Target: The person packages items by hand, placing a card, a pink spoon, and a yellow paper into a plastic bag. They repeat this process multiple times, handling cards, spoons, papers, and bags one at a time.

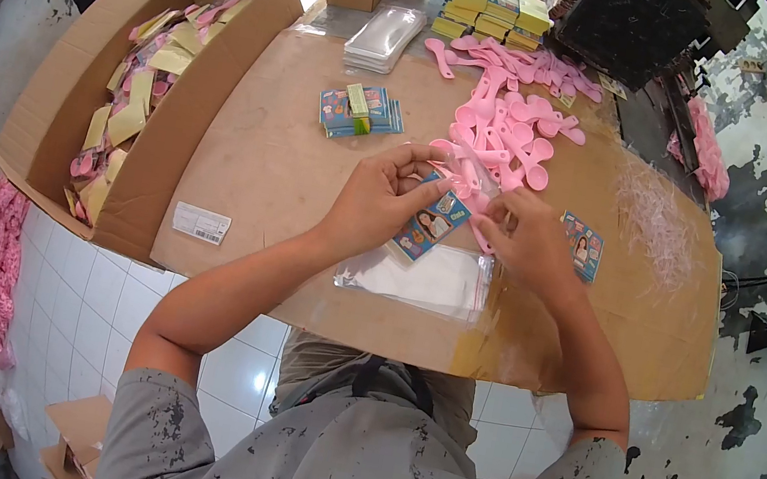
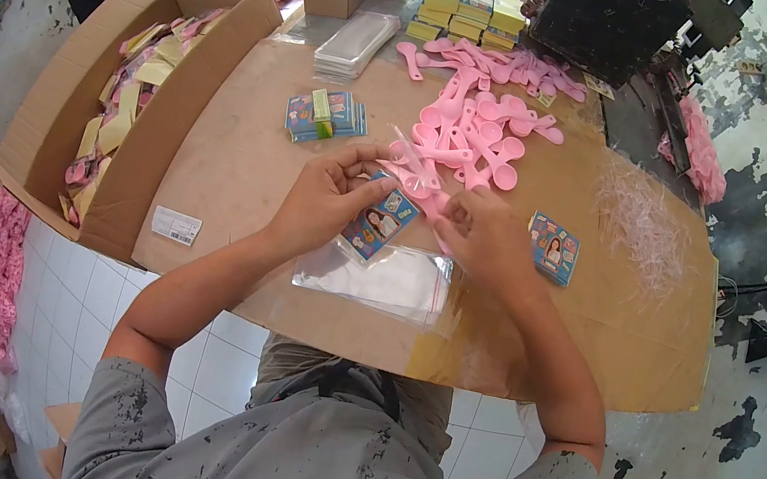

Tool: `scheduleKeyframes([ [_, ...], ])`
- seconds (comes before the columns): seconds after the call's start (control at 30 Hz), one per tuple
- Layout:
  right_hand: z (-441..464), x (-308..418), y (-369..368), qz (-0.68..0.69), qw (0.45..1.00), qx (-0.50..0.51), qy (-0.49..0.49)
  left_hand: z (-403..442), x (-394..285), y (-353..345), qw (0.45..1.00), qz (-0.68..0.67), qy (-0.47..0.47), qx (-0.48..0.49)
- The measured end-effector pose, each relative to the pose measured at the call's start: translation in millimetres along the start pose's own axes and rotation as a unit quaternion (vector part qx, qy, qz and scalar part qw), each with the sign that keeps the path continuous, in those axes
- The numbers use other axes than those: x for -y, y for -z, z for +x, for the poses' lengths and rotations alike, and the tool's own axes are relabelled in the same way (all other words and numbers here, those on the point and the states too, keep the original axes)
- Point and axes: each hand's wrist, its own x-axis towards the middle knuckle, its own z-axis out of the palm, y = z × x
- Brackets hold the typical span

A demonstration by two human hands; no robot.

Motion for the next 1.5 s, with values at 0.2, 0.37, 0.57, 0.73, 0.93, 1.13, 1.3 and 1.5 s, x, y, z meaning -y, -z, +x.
scheduleKeyframes([
  [0.2, 0.9, -0.5, -12.6, -0.036, 0.999, -0.021, 0.007, 1.6, 3.7, 3.3, 0.999, 0.021, 0.026, 0.035],
  [0.37, -9.9, -18.0, 22.1, 0.095, 0.994, 0.018, 0.043, -2.5, -6.0, -2.3, 0.999, 0.012, 0.033, 0.038],
  [0.57, -16.9, -6.8, 52.1, 0.268, 0.959, -0.093, -0.032, -3.3, 2.5, -5.3, 0.999, 0.022, 0.025, 0.043],
  [0.73, -14.4, -6.4, 51.0, 0.283, 0.952, -0.108, 0.049, -2.8, 3.0, -4.5, 0.997, 0.053, 0.033, 0.047],
  [0.93, -12.2, -6.7, 55.9, 0.195, 0.972, -0.111, 0.074, -4.1, 2.7, -5.2, 0.996, 0.053, 0.038, 0.065],
  [1.13, -8.1, -5.6, 61.2, 0.2, 0.976, -0.068, 0.049, -6.1, -0.4, -4.5, 0.994, 0.075, 0.032, 0.069],
  [1.3, -9.0, -11.3, 59.4, 0.232, 0.972, -0.031, 0.028, -7.0, -2.6, -7.6, 0.994, 0.062, 0.049, 0.073],
  [1.5, -10.9, -12.9, 53.9, 0.3, 0.949, -0.087, 0.042, -7.8, -1.6, -6.6, 0.993, 0.078, 0.044, 0.073],
])
